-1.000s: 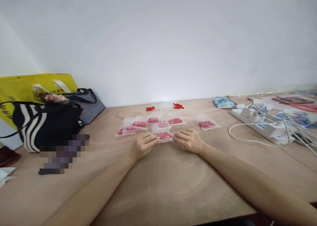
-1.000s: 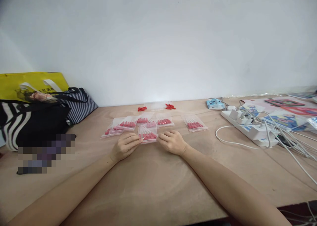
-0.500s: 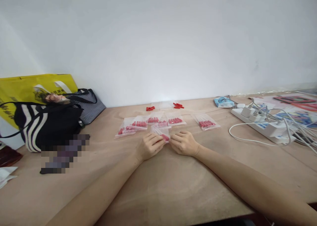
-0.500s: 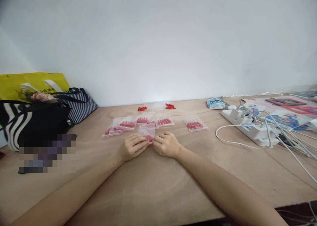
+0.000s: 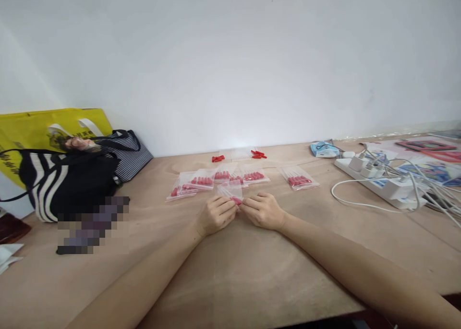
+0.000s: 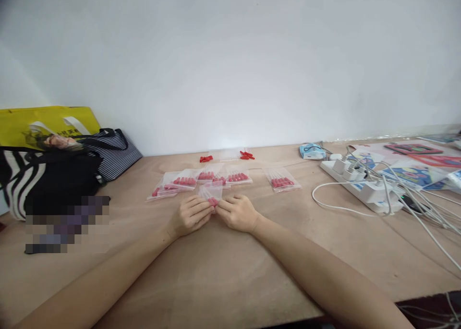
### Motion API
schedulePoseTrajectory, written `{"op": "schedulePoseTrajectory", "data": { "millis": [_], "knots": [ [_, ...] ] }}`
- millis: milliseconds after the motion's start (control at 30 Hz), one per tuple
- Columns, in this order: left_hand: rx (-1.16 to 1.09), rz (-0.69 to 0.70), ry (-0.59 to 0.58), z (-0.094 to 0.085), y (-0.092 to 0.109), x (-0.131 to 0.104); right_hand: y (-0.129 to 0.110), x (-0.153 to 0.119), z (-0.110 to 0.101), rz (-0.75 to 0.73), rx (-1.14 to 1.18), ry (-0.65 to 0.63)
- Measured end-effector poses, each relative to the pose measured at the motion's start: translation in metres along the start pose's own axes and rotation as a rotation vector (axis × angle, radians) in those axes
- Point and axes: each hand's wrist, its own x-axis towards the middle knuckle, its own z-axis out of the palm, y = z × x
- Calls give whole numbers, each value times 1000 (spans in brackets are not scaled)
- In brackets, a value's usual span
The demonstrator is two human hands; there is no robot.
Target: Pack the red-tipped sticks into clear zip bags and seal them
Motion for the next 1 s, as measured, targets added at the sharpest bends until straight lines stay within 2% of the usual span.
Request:
{"op": "schedulePoseTrajectory", "data": {
  "millis": [233,400,567,767,900,1000],
  "knots": [
    [4,-11,-5,-2,0,1,0,1,0,8,26,12],
    [28,-34,7,-4,0,-4,2,-3,-2,74,24,-34],
    [27,-34,-11,-10,0,-12,8,-9,-7,95,59,-30],
    [28,-57,-18,-20,0,-16,13,-18,-10,108,84,-88],
    [-8,-95,4,-25,2,-15,15,-21,-12,121,95,-98],
    [-100,-241,-11,-29,5,-15,14,-21,-14,122,105,-99]
  ]
}}
